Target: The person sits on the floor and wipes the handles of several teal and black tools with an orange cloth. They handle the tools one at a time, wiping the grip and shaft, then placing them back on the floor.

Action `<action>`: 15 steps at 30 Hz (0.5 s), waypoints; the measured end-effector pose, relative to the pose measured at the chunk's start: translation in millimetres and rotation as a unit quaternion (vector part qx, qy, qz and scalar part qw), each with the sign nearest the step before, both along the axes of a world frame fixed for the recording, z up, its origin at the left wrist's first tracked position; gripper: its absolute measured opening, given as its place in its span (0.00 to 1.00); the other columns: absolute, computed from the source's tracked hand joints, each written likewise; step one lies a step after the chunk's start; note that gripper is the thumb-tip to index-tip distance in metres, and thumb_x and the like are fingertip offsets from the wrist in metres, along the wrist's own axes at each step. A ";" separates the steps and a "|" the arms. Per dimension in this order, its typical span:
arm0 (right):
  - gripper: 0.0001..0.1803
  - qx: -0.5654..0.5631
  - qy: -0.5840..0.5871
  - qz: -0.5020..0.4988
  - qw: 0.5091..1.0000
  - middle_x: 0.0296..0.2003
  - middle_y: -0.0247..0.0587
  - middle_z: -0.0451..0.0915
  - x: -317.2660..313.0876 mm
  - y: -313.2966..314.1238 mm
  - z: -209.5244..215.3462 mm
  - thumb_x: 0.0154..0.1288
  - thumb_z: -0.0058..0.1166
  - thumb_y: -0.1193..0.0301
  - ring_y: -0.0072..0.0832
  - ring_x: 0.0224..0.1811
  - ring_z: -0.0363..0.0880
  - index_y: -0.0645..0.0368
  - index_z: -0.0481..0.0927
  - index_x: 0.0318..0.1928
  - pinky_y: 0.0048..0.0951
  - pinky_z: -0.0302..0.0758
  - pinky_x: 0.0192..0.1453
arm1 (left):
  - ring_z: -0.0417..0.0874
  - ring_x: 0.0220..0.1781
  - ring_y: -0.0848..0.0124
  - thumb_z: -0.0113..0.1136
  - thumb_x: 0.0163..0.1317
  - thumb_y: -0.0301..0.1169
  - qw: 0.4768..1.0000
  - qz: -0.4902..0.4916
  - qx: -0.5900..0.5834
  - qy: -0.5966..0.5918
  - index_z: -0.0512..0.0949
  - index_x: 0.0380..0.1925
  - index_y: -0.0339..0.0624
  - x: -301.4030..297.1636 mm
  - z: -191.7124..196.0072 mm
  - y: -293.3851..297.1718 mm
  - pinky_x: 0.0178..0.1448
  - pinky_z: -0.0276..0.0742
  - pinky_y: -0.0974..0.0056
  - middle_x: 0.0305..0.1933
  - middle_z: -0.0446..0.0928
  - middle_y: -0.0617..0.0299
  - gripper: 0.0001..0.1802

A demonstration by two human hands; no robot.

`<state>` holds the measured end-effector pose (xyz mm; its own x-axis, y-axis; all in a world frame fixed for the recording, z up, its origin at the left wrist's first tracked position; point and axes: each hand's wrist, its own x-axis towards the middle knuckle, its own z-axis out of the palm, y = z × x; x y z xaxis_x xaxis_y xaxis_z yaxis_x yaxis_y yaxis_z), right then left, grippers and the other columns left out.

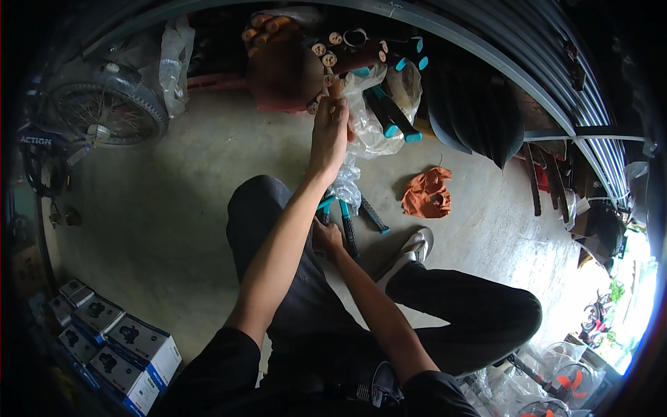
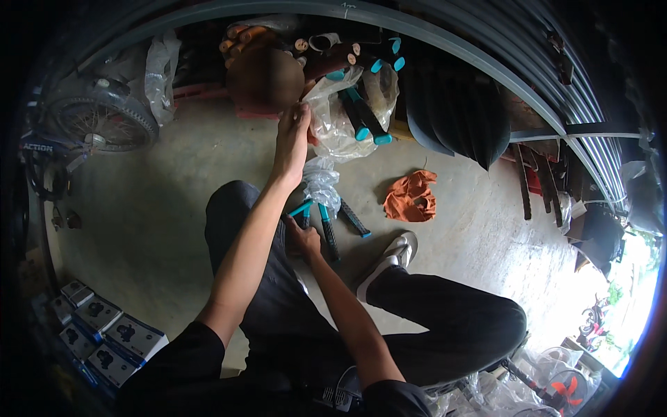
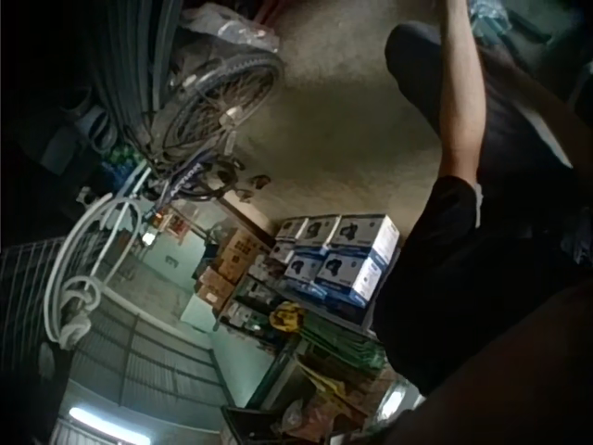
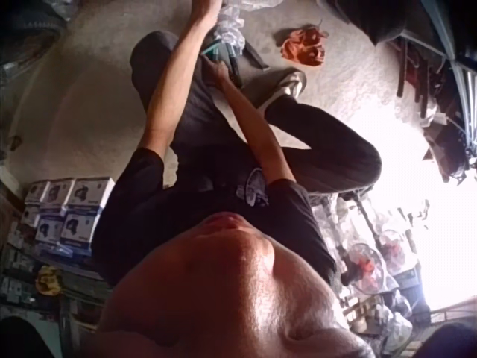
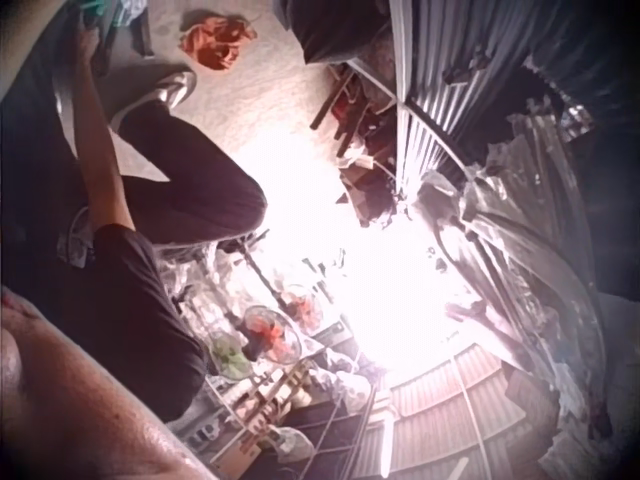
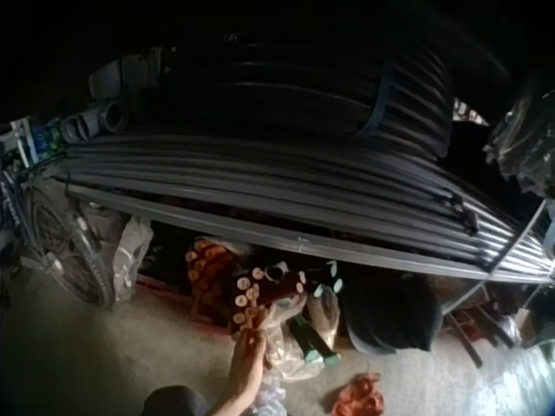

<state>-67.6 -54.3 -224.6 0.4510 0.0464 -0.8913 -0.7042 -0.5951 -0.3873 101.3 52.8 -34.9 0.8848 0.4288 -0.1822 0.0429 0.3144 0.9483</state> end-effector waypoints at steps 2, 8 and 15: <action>0.27 0.092 -0.002 -0.052 0.994 0.36 0.53 0.84 -0.1 25.3 -18.6 0.63 0.57 0.49 0.48 0.40 0.84 0.64 0.83 0.42 0.42 0.79 0.44 | 0.69 0.27 0.80 0.50 0.72 0.44 1.000 0.007 -0.024 -0.002 0.71 0.40 0.47 -4.9 1.9 1.7 0.33 0.67 0.72 0.28 0.68 0.69 0.13; 0.24 0.303 -0.340 0.023 0.890 0.40 0.50 0.82 -21.7 20.2 -56.4 0.65 0.55 0.58 0.44 0.37 0.81 0.60 0.74 0.55 0.37 0.77 0.45 | 0.72 0.41 0.81 0.50 0.72 0.44 1.000 0.004 0.015 0.003 0.71 0.42 0.47 -8.2 -3.4 9.3 0.38 0.69 0.73 0.40 0.73 0.72 0.13; 0.23 0.072 -0.070 -0.129 0.986 0.26 0.37 0.73 -10.6 -21.6 52.5 0.71 0.46 0.49 0.29 0.24 0.71 0.57 0.77 0.44 0.35 0.68 0.29 | 0.77 0.47 0.78 0.47 0.74 0.46 0.998 -0.022 0.039 0.045 0.70 0.50 0.48 -17.2 -15.6 14.0 0.41 0.73 0.70 0.47 0.77 0.68 0.16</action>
<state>-78.2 -75.9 -172.0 0.5827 0.0357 -0.8119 -0.7588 -0.3340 -0.5592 84.1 66.8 -50.4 0.8849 0.4049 -0.2303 0.1420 0.2365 0.9612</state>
